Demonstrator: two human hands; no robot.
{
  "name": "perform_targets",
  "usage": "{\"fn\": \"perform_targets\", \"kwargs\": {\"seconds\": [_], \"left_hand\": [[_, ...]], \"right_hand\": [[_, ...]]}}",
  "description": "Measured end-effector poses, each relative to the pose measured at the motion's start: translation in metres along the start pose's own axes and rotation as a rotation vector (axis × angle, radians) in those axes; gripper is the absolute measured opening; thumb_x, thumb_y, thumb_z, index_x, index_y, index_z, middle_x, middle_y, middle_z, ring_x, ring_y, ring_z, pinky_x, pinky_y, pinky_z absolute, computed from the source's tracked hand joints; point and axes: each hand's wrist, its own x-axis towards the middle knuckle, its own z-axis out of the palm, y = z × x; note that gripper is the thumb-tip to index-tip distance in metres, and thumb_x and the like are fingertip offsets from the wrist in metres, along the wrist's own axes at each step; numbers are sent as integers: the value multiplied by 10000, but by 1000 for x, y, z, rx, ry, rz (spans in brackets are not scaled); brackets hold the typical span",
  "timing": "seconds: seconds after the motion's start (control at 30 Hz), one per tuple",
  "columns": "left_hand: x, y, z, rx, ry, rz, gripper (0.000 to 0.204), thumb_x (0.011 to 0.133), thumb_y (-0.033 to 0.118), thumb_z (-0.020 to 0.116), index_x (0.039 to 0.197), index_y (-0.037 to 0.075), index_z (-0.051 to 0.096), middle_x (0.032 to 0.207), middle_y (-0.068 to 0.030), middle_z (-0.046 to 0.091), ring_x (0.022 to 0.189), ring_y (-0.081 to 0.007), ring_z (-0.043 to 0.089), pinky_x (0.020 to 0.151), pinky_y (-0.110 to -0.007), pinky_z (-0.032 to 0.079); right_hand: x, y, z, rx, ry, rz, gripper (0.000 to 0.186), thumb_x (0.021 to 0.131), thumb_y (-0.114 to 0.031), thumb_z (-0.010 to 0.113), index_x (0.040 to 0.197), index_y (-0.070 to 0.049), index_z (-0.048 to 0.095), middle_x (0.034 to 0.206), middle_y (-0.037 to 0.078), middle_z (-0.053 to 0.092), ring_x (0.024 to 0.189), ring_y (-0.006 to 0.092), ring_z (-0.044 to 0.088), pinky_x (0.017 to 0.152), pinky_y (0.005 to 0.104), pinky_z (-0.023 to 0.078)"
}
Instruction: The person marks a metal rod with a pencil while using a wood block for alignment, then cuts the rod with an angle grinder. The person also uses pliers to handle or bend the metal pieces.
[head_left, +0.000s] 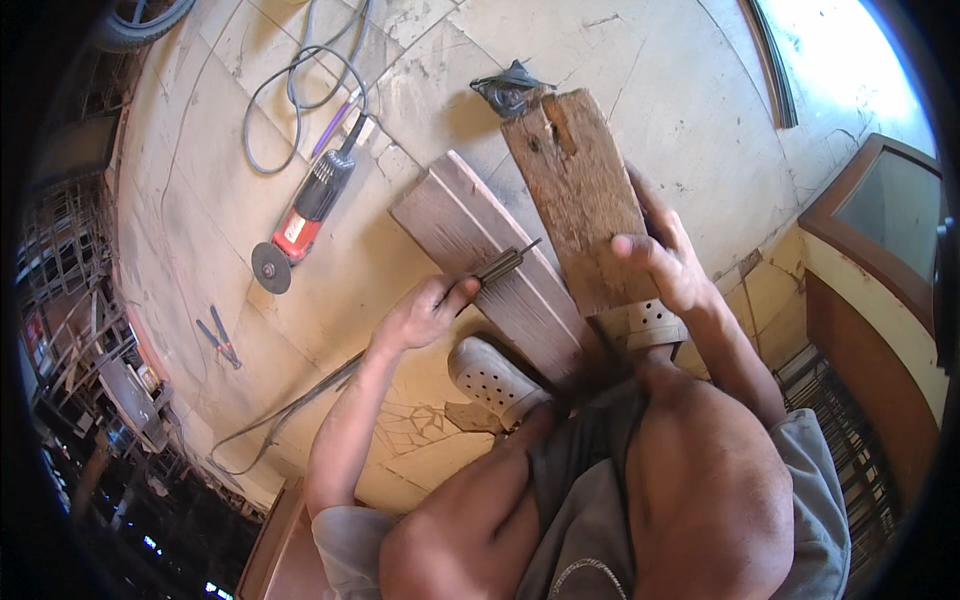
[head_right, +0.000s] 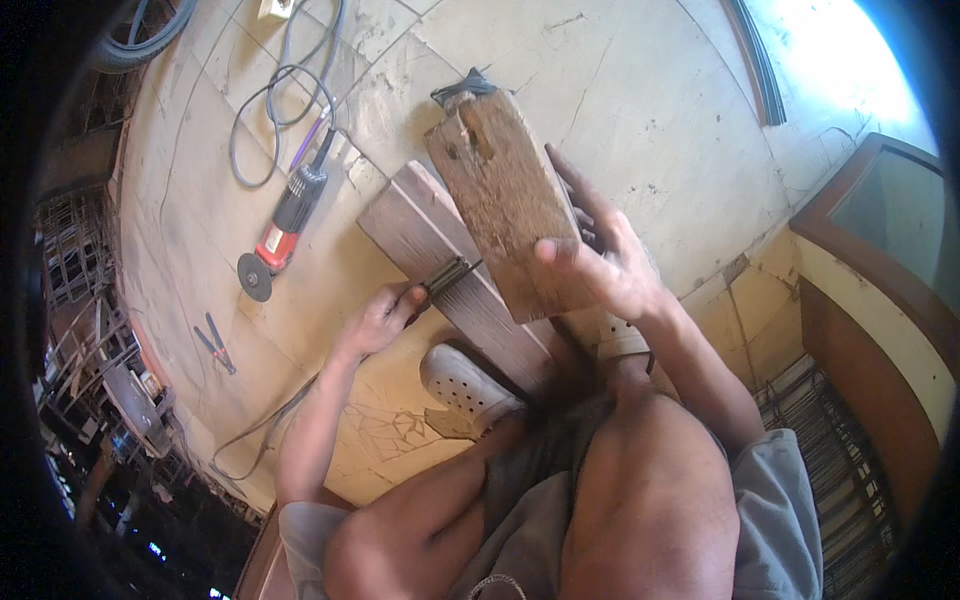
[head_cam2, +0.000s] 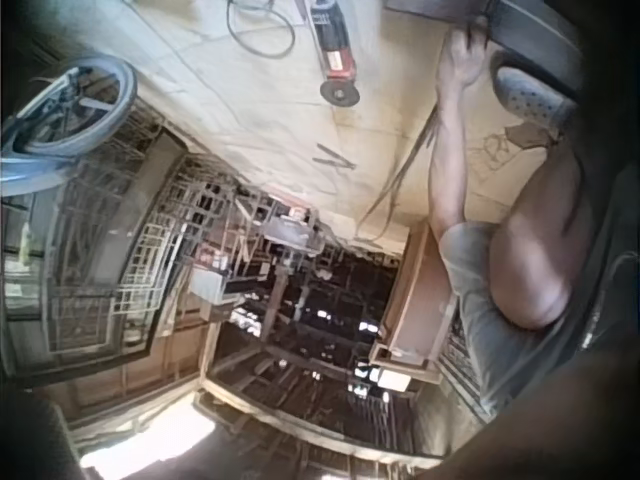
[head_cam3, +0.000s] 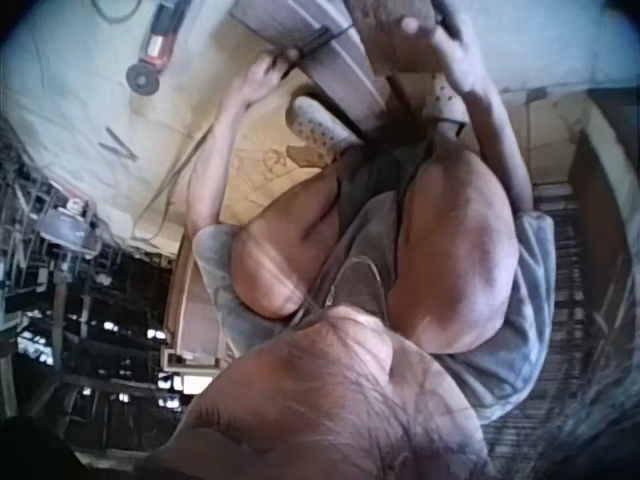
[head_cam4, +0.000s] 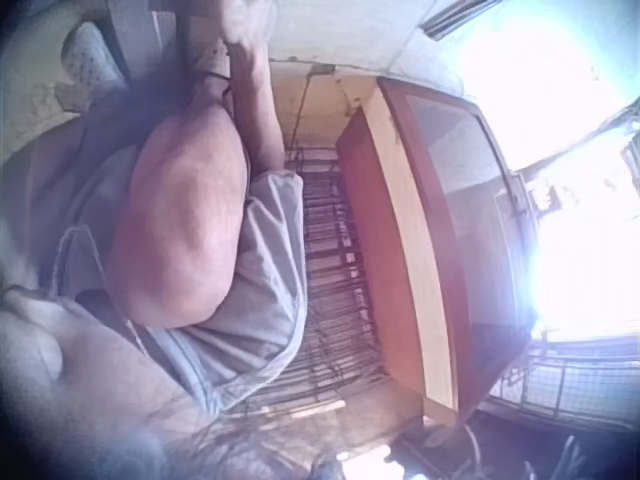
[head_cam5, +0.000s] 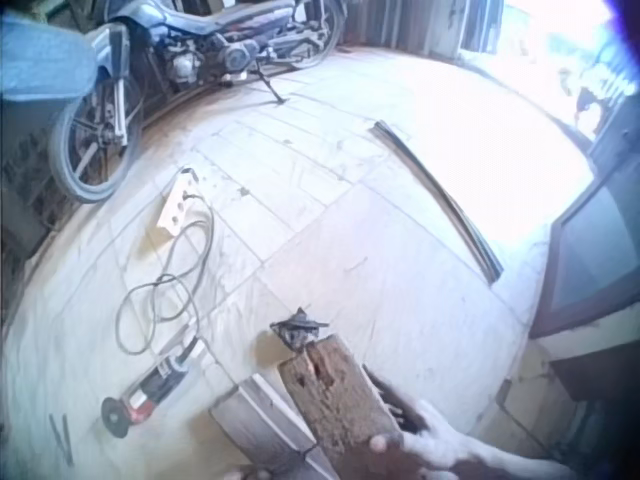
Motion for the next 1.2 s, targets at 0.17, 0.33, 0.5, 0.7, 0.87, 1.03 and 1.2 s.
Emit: {"fn": "perform_targets", "kwargs": {"seconds": [0.17,0.33,0.5,0.7,0.87,1.03,1.2], "left_hand": [[-7,2,10,-93,159,130,486,1002,422,450,874,-24,594,702,-173,563,679,-279,532,678,-388,435],[1,-9,8,-28,57,73,526,996,456,447,861,-32,590,661,-169,541,642,-276,504,644,-396,419],[-2,-9,10,-44,130,97,555,978,485,468,841,-39,589,636,-190,506,618,-286,471,620,-403,406],[1,0,7,73,106,-37,579,966,506,488,825,-45,599,670,-223,537,631,-310,493,641,-401,425],[4,-11,8,-39,95,101,571,966,517,476,898,-30,629,749,-257,583,706,-365,576,666,-414,439],[9,-22,14,43,210,193,598,978,537,437,897,-23,631,719,-291,533,660,-425,543,634,-468,430],[8,-27,18,-45,173,221,565,979,565,406,1152,69,614,1013,-248,621,950,-406,585,826,-437,455]], "right_hand": [[0,12,18,-118,-142,-18,985,749,-491,686,1504,-13,271,1431,301,402,1352,379,365,1126,428,259],[0,16,14,12,-140,21,943,785,-442,669,1509,-9,247,1427,266,412,1327,339,394,1101,413,299],[2,15,13,44,-156,95,923,810,-415,670,1514,-12,231,1468,241,376,1340,332,382,1098,413,301],[2,24,14,-52,-168,59,915,815,-400,669,1521,-26,223,1458,243,387,1331,337,394,1095,417,312],[3,8,19,46,-110,170,922,806,-402,663,1521,-25,219,1453,245,395,1329,342,396,1094,422,314],[3,21,12,243,-129,305,928,794,-404,657,1520,-25,222,1449,255,402,1353,338,372,1099,419,303],[3,20,24,-27,-82,176,873,780,-393,626,1486,6,302,1360,230,488,1251,304,471,1050,390,360]]}}
